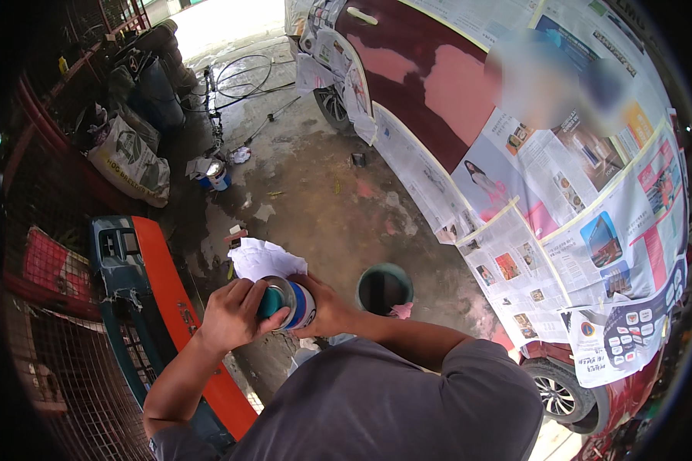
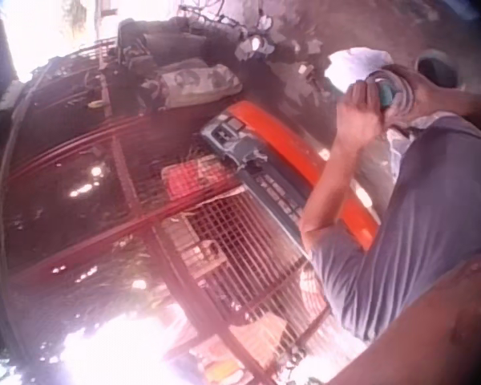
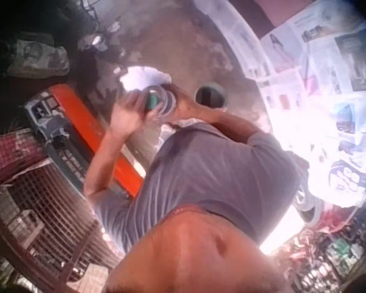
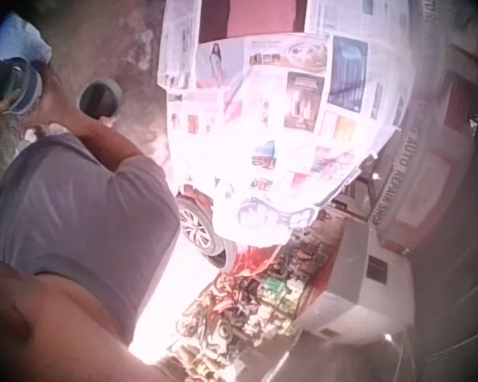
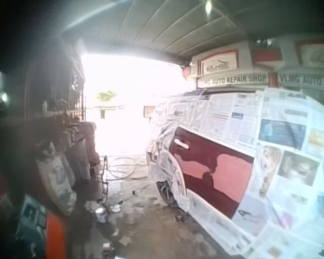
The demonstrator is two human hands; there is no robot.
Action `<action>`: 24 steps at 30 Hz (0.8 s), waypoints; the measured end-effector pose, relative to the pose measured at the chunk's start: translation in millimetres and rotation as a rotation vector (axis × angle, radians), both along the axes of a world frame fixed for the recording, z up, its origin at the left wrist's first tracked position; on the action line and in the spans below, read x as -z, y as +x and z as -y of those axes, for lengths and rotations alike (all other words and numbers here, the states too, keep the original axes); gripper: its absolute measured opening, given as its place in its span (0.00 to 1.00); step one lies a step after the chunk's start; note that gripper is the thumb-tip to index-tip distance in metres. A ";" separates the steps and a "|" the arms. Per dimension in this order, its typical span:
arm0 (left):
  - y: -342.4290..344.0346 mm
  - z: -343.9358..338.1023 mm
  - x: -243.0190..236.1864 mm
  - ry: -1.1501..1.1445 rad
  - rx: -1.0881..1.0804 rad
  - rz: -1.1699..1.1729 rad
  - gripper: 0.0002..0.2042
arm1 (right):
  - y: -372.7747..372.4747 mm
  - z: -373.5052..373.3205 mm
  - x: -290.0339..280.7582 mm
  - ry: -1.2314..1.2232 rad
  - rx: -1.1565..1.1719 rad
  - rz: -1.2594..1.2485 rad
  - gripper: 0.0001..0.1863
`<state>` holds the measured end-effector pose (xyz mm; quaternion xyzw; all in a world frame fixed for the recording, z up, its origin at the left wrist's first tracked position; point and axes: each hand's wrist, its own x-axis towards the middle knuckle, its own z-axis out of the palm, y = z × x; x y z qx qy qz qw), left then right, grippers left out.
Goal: The person walks through an auto repair shop, picks up a cloth and a can of liquid, then wipes the hood of a red car. They apply masking tape and newspaper to mask off areas around the hood and door handle, preparing the surface for painting.
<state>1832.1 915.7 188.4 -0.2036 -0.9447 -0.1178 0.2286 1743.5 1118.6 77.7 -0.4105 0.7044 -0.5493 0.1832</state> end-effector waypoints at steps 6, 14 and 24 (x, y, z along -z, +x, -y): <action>-110.1 54.0 27.2 0.076 -0.154 -0.051 0.21 | -60.7 69.3 23.8 0.023 0.455 -0.107 0.53; -286.6 91.9 45.1 -0.087 -0.442 0.167 0.24 | -206.9 142.2 63.5 0.075 0.776 -0.265 0.53; -483.1 186.2 41.3 -0.077 -0.340 0.494 0.27 | -402.9 223.5 77.8 -0.015 0.933 -0.588 0.51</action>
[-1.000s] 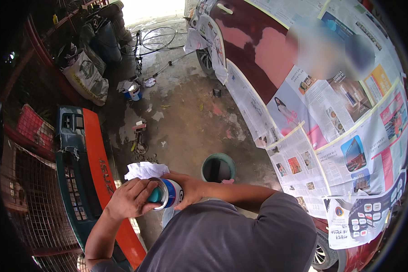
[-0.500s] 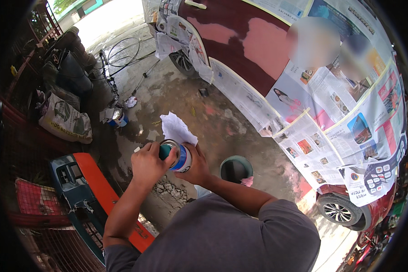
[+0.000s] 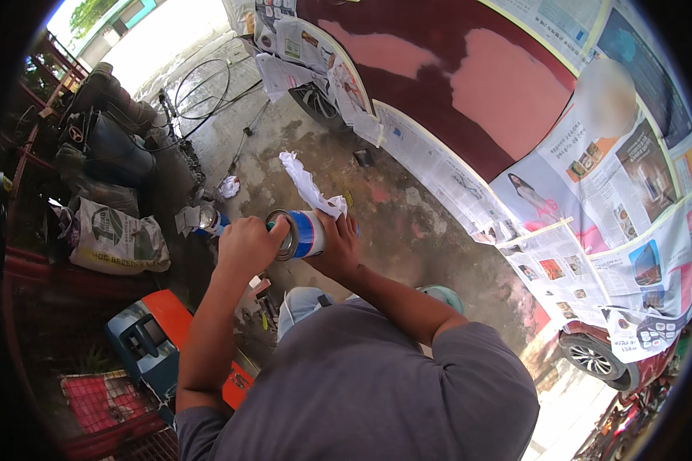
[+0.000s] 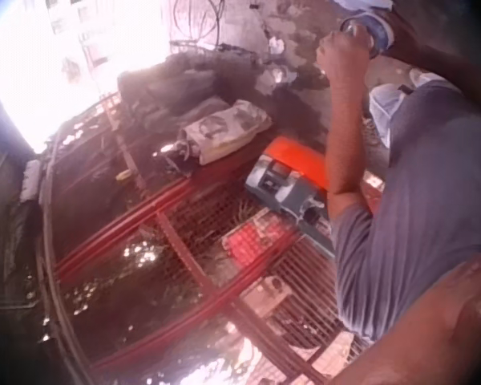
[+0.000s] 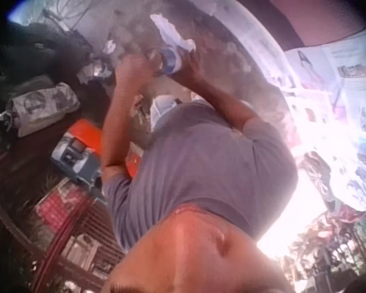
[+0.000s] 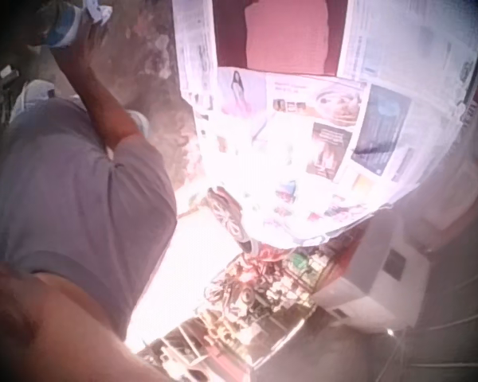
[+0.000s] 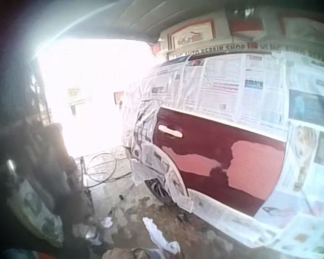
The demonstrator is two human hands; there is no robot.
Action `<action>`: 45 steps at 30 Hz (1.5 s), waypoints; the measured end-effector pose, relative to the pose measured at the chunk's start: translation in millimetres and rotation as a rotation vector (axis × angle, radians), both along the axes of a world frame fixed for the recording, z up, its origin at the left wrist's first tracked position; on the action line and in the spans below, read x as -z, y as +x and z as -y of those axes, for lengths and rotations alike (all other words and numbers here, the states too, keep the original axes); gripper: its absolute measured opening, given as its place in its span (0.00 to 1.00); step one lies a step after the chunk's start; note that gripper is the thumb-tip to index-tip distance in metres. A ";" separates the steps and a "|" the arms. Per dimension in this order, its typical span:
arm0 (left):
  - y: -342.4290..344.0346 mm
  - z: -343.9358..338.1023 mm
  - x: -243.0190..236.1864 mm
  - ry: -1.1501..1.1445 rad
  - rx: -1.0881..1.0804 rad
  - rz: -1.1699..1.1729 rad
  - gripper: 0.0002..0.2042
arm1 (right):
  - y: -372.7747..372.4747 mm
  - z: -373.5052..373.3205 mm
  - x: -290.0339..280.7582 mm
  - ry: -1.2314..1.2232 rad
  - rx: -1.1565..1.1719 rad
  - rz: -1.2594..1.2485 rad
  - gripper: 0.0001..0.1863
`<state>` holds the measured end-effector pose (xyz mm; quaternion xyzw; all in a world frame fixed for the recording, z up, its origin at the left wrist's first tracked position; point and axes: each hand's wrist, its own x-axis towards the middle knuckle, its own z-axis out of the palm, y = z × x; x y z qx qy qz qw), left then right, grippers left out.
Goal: The person walks through an auto repair shop, picks up a cloth and a can of liquid, then wipes the hood of a red car. They apply masking tape and newspaper to mask off areas around the hood and door handle, preparing the surface for painting.
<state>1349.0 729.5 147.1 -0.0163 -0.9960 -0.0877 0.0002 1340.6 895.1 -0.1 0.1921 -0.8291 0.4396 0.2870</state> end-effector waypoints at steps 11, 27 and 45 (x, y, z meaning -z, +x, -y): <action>-181.7 157.2 50.4 1.803 -0.098 0.832 0.23 | -157.3 77.9 20.0 -0.140 0.095 0.144 0.57; -340.6 112.4 154.4 1.391 0.852 -0.042 0.48 | -165.3 116.1 -50.0 -0.211 0.537 0.342 0.34; -367.5 118.0 126.8 1.453 0.872 0.059 0.49 | -70.9 120.4 -112.3 -0.510 -0.326 0.689 0.42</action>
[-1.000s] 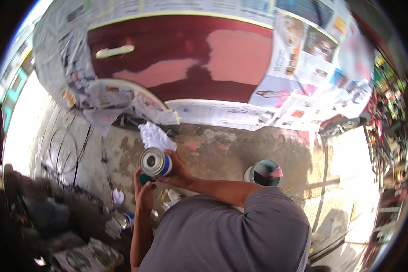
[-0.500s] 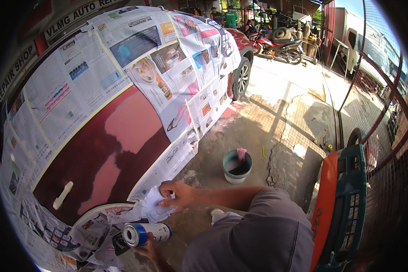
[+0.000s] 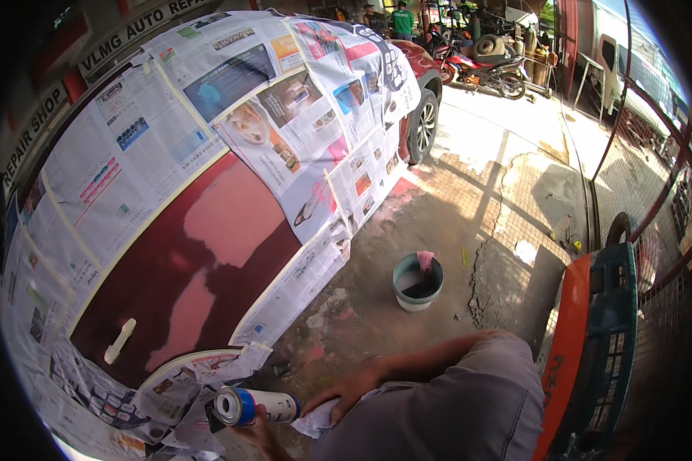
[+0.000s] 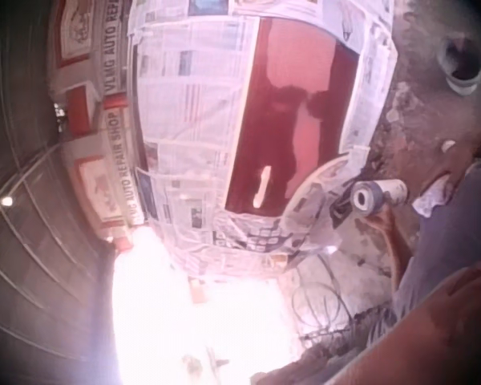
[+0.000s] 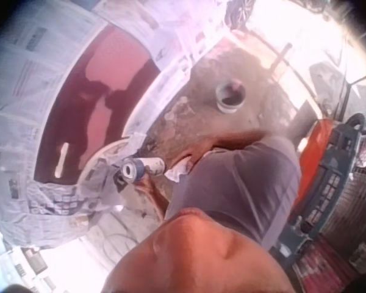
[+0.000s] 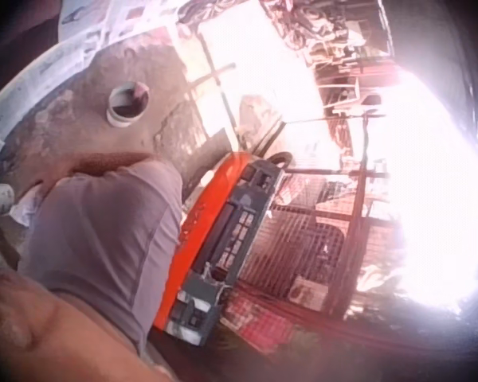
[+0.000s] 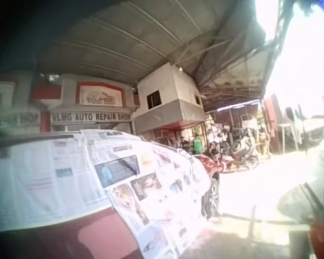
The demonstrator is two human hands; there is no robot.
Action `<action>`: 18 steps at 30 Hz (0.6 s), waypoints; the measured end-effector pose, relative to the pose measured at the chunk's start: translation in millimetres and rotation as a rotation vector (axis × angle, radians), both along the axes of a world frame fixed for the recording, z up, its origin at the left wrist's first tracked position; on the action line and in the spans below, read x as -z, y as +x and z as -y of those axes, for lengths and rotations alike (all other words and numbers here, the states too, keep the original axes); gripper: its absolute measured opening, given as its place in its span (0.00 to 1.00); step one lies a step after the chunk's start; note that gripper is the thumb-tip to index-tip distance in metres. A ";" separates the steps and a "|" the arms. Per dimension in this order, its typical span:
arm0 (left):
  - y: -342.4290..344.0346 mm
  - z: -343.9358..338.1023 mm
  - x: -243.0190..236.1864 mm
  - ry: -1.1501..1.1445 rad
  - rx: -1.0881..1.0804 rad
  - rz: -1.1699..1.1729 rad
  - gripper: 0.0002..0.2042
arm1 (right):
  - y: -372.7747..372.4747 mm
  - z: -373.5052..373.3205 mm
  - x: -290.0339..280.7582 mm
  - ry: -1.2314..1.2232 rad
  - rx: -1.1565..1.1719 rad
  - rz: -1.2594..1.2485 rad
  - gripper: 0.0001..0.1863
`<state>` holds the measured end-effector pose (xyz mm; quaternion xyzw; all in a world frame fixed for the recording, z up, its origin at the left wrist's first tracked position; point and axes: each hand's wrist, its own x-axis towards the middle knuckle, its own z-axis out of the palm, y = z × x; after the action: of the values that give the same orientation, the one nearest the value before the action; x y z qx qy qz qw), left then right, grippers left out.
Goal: The person walks through an auto repair shop, picks up a cloth and a can of liquid, then wipes the hood of a red car. They apply masking tape and newspaper to mask off areas around the hood and door handle, preparing the surface for painting.
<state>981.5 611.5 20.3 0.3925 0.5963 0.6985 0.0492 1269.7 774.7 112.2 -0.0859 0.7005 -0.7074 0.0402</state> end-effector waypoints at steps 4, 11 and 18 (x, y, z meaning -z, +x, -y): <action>12.3 -25.0 -23.0 -0.158 0.000 -0.040 0.48 | 5.0 -31.4 49.4 -0.615 0.566 0.474 0.36; 44.6 -93.7 -99.5 -0.420 0.059 -0.553 0.46 | -40.6 -118.5 85.2 -1.435 0.524 -0.167 0.35; 51.9 -140.3 -94.9 -0.614 0.101 -0.670 0.46 | -85.0 -116.7 63.2 -1.366 0.626 -0.161 0.36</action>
<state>1033.4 751.8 115.2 0.5926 0.7388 0.3208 0.0018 1184.7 891.4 49.1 0.0600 0.0987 -0.9542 -0.2761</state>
